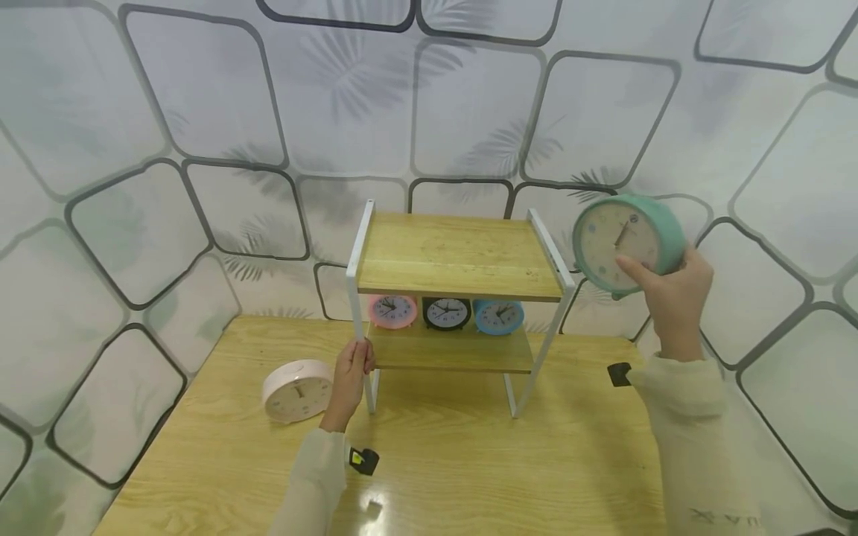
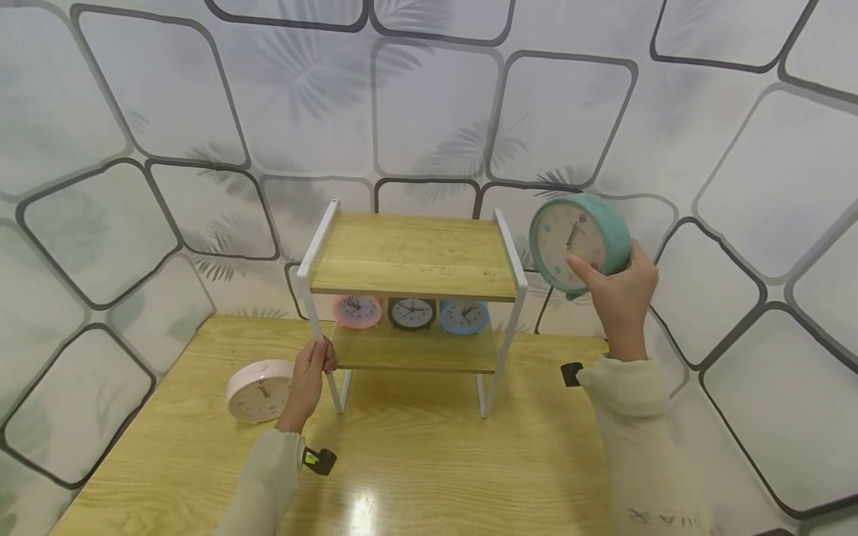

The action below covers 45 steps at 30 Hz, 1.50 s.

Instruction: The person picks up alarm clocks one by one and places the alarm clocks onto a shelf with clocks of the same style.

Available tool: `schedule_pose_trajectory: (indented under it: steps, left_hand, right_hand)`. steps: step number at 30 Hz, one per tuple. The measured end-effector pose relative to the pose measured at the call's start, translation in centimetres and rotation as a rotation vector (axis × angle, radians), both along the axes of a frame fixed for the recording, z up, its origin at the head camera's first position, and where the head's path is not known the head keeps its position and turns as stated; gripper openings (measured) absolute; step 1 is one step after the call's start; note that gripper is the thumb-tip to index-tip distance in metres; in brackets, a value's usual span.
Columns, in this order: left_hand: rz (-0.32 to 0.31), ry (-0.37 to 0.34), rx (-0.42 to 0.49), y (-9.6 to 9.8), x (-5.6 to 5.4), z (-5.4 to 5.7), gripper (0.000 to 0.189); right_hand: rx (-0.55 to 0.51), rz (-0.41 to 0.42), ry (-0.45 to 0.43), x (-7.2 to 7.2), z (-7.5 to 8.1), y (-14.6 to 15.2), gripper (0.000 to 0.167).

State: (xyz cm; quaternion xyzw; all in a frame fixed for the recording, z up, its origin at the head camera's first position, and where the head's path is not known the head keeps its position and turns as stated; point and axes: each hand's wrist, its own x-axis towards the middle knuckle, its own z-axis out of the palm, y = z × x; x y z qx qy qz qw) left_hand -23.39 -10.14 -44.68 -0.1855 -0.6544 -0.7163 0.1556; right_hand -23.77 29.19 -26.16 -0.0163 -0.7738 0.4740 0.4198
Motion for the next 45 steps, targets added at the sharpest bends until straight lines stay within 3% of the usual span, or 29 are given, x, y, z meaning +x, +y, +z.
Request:
schedule_pose_trajectory:
  steps: [10,16,21,37,45]
  left_hand:
    - [0.020,0.000,0.012,0.1,0.2,0.2,0.030]
    - [0.027,-0.006,0.000,0.1,0.0,0.0,0.030]
    - [0.034,-0.005,-0.008,0.1,0.0,0.1,0.031]
    - [0.024,0.003,-0.009,0.0,0.0,0.0,0.031]
    - [0.030,-0.021,-0.021,0.0,0.0,0.1,0.031]
  right_hand:
    - [0.018,0.025,-0.032,-0.6,2.0,-1.4,0.055]
    - [0.011,0.102,0.025,-1.0,2.7,-2.5,0.054]
    - [0.017,0.115,0.032,-1.2,3.1,-3.3,0.053]
    - [0.033,0.225,0.019,-2.1,3.1,-4.8,0.054]
    - [0.054,0.228,-0.065,-2.3,2.9,-5.0,0.054]
